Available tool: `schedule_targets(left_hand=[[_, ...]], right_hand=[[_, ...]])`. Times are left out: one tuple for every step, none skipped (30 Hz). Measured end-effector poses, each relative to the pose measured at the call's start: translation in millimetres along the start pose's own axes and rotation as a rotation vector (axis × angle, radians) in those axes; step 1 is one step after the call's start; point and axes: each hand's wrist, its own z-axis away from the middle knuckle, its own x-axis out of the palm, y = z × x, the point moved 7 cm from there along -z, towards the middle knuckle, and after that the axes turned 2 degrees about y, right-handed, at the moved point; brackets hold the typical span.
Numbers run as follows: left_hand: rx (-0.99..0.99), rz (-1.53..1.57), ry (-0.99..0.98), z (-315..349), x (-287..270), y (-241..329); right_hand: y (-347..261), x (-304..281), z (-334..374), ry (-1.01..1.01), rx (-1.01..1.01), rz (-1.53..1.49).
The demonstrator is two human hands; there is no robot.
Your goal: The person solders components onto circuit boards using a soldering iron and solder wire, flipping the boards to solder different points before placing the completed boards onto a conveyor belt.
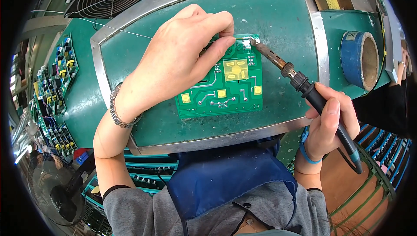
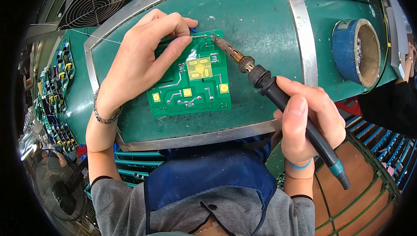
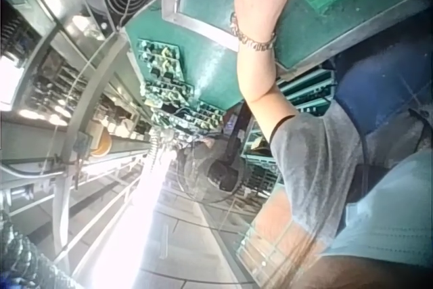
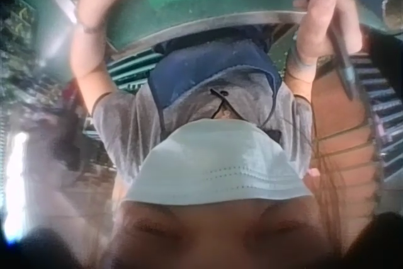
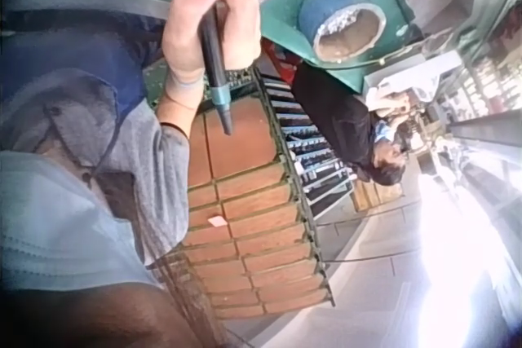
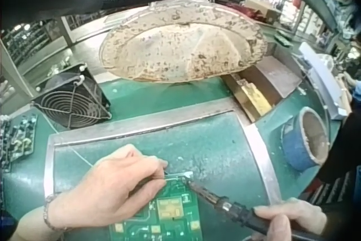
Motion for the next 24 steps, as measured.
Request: schedule_targets(left_hand=[[-0.001, -0.023, 0.010, 0.0, 0.1, 1.1], [-0.002, -0.025, 0.009, 0.2, 1.2, 2.1], [0.010, -0.051, 0.035, 0.6, 0.7, 4.0], [0.026, -0.075, 0.060, 0.2, 0.4, 5.6], [0.029, -0.074, 0.060, -0.3, 1.2, 6.0], [0.033, -0.082, 0.062, -0.8, 1.6, 6.6], [0.033, -0.092, 0.065, -0.2, 2.0, 6.3], [0.032, -0.092, 0.065, 0.4, 2.4, 6.0], [0.031, -0.094, 0.071, 0.9, 2.4, 5.5], [0.031, -0.096, 0.076, 1.0, 1.9, 5.7], [0.031, -0.096, 0.077, 1.2, 1.8, 5.7], [0.028, -0.092, 0.075, 1.3, 1.9, 5.0], [0.024, -0.089, 0.074, 1.3, 1.2, 5.0], [0.024, -0.090, 0.076, 1.1, 0.1, 5.2], [0.021, -0.084, 0.067, 0.6, -0.5, 5.0], [0.017, -0.078, 0.059, 0.7, -0.4, 4.0], [0.015, -0.079, 0.061, 0.7, -0.5, 2.7], [0.011, -0.054, 0.059, 0.6, -0.1, 0.9], [0.005, -0.030, 0.057, 0.3, 0.4, -0.7], [0.002, -0.032, 0.060, 0.0, 0.4, -1.8], [-0.005, -0.014, 0.072, -0.2, -0.2, -3.0], [-0.014, 0.003, 0.084, 0.8, -1.7, -3.9], [-0.020, 0.000, 0.089, 2.8, -3.3, -4.3], [0.046, -0.003, 0.187, 5.7, -12.1, 0.6]], right_hand=[[1.5, 0.3, 0.5, 0.000, 0.000, -0.002], [1.9, -0.1, 1.1, 0.012, -0.028, -0.020], [1.2, -0.8, 1.5, 0.024, -0.057, -0.039], [0.7, -1.4, 1.4, 0.026, -0.056, -0.037], [-0.9, -1.6, 1.0, 0.021, -0.063, -0.031], [-2.3, -1.7, 0.9, 0.017, -0.071, -0.025], [-2.3, -0.7, 1.5, 0.016, -0.070, -0.025], [-1.6, 0.2, 2.0, 0.018, -0.059, -0.022], [-0.9, 0.9, 2.6, 0.020, -0.048, -0.018], [-2.1, 0.4, 2.9, 0.020, -0.048, -0.018], [-3.6, 0.4, 3.1, 0.010, -0.046, 0.007], [-4.7, 0.6, 3.8, 0.000, -0.044, 0.032], [-5.2, -1.1, 5.0, 0.000, -0.046, 0.032], [-4.2, -6.8, 6.6, 0.044, -0.046, 0.018], [-3.0, -12.5, 8.4, 0.088, -0.046, 0.004], [-0.3, -14.7, 10.2, 0.086, -0.049, 0.003], [1.5, -18.1, 12.2, 0.100, -0.069, 0.016], [1.1, -20.1, 14.0, 0.113, -0.089, 0.028], [0.3, -19.1, 15.0, 0.105, -0.085, 0.024], [-2.3, -17.4, 15.7, 0.102, -0.088, 0.022], [-2.8, -16.9, 15.9, 0.121, -0.048, -0.008], [-2.1, -17.0, 16.1, 0.138, -0.009, -0.038], [-2.9, -16.3, 16.9, 0.132, -0.012, -0.042], [-3.1, -16.1, 17.8, 0.134, -0.014, -0.084]])
